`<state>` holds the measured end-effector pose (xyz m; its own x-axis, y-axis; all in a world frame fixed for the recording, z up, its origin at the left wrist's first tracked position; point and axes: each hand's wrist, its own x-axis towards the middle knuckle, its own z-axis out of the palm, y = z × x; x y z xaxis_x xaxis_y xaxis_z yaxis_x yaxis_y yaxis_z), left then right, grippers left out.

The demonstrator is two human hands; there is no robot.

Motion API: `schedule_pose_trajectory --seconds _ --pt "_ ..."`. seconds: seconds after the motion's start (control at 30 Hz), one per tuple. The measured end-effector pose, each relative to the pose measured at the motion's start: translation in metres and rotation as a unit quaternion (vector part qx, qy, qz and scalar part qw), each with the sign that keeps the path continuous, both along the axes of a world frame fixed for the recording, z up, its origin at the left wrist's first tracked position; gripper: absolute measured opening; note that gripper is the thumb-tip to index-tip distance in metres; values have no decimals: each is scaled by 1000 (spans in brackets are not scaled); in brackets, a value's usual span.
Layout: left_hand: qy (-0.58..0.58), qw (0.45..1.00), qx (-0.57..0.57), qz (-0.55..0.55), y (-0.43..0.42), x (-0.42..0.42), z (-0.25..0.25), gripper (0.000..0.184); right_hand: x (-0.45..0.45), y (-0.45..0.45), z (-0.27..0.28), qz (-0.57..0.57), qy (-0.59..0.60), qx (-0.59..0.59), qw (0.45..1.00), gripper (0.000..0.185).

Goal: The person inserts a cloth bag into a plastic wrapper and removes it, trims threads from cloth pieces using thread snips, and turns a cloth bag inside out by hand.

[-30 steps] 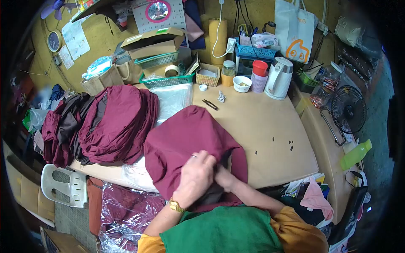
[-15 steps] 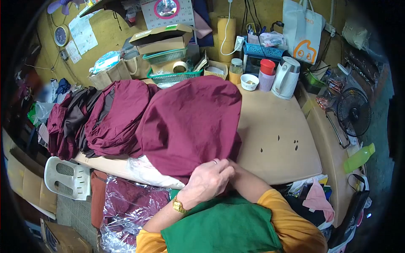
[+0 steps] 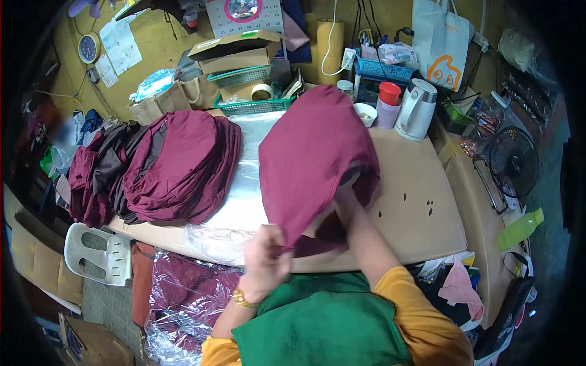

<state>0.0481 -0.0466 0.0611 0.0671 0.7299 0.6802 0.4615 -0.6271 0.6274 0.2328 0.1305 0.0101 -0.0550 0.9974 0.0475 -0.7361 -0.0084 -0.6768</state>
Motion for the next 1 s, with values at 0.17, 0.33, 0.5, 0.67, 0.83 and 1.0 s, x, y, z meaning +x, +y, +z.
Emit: schedule_pose_trajectory --seconds 0.17,0.33,0.5,0.67,0.83,1.0 --pt "-104 989 -56 85 10 -46 2 27 62 -2 35 -71 -87 55 992 65" --pt "240 953 -68 173 13 -22 19 70 68 -12 41 -20 -392 123 911 65" --pt "290 937 -194 -7 35 3 -1 68 53 -41 9 42 -734 232 637 65" --pt "265 939 -197 -95 42 -25 1 54 41 -76 -20 -2 -811 264 521 64" --pt "169 966 35 193 93 -35 -26 51 18 -61 -78 -88 -771 326 540 57" --pt "98 978 -146 110 138 -68 -83 24 43 -65 -131 -117 -740 430 504 51"
